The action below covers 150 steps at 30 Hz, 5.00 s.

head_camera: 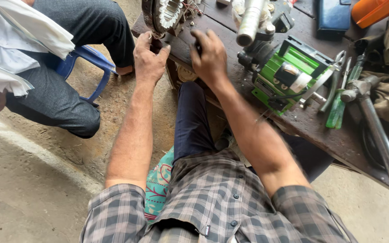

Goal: The person assembles a small electric motor by aligning and seating a metal end cap onto the green stator housing. They use a hammer to tap the cap into place and pliers to adjust or secure components on the shaft. The motor remains on the workbench throughout the process.

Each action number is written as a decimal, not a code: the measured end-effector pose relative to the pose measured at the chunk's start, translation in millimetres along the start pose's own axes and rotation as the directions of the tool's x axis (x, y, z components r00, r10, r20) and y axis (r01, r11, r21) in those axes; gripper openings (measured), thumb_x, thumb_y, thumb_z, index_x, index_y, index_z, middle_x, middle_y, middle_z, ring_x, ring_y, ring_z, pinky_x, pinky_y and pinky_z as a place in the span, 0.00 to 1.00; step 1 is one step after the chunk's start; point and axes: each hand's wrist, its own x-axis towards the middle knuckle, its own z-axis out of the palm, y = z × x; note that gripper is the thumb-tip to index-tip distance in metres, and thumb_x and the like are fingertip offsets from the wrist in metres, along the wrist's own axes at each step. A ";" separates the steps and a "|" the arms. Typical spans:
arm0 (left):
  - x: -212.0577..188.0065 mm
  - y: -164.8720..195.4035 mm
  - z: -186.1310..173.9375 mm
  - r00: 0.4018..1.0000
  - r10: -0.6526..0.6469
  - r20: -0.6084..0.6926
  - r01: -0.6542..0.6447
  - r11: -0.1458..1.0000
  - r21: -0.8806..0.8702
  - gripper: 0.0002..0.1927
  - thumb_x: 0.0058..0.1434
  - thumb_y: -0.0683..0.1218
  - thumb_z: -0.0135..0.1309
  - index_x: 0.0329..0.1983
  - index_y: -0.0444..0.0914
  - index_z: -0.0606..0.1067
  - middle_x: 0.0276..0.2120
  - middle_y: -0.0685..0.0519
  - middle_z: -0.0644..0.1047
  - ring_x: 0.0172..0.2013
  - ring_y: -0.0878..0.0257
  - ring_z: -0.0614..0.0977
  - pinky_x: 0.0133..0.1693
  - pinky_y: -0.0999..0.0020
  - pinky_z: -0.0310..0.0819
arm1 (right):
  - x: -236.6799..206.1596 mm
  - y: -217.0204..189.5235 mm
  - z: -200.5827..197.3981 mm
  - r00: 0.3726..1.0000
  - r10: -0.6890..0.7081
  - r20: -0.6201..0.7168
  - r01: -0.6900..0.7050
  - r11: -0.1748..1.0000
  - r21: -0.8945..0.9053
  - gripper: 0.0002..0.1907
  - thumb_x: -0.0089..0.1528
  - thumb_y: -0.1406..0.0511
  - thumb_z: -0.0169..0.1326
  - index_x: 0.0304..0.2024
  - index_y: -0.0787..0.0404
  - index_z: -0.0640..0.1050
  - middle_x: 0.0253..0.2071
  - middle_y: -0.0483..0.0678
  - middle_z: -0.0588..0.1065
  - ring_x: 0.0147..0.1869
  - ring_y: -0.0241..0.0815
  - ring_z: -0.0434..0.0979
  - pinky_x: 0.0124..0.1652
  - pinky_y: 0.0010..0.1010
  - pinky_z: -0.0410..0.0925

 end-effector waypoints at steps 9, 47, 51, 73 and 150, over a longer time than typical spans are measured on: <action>13.3 -0.5 -15.0 0.996 -0.002 0.088 0.014 0.990 -0.137 0.13 0.60 0.38 0.64 0.46 0.36 0.76 0.41 0.56 0.74 0.44 0.64 0.80 0.47 0.67 0.78 | 39.8 -12.4 44.8 0.977 0.144 -0.155 -0.174 0.965 -0.195 0.13 0.56 0.60 0.66 0.42 0.54 0.84 0.34 0.43 0.76 0.42 0.43 0.77 0.44 0.41 0.67; -80.0 112.4 83.9 0.933 0.324 0.159 -0.274 0.923 -0.271 0.08 0.65 0.36 0.55 0.46 0.38 0.77 0.46 0.52 0.78 0.47 0.63 0.79 0.48 0.67 0.77 | -138.1 99.0 -250.5 0.871 0.240 -0.428 -0.039 0.903 0.428 0.01 0.73 0.74 0.55 0.45 0.67 0.77 0.40 0.48 0.79 0.41 0.32 0.80 0.42 0.23 0.75; -77.2 109.9 95.2 0.928 0.312 0.205 -0.275 0.943 -0.187 0.11 0.59 0.34 0.53 0.43 0.36 0.78 0.44 0.51 0.79 0.47 0.59 0.79 0.50 0.64 0.76 | -133.7 92.6 -246.9 0.854 0.237 -0.464 -0.009 0.896 0.443 0.01 0.72 0.74 0.55 0.46 0.67 0.77 0.42 0.48 0.79 0.42 0.32 0.79 0.42 0.23 0.75; -78.7 103.9 92.1 0.900 0.324 0.291 -0.293 0.945 -0.143 0.16 0.51 0.34 0.50 0.42 0.36 0.80 0.46 0.49 0.80 0.55 0.54 0.77 0.59 0.60 0.73 | -129.8 106.6 -264.0 0.932 0.163 -0.323 -0.012 0.906 0.423 0.06 0.72 0.74 0.61 0.48 0.66 0.77 0.43 0.50 0.80 0.46 0.36 0.83 0.46 0.27 0.80; -76.0 105.6 88.2 0.875 0.363 0.320 -0.321 0.930 -0.179 0.18 0.48 0.34 0.50 0.42 0.36 0.80 0.47 0.49 0.80 0.58 0.53 0.76 0.63 0.59 0.69 | -113.2 100.1 -301.0 0.986 -0.118 -0.117 0.103 0.987 -0.125 0.05 0.71 0.71 0.65 0.44 0.65 0.80 0.41 0.50 0.79 0.43 0.41 0.83 0.41 0.28 0.76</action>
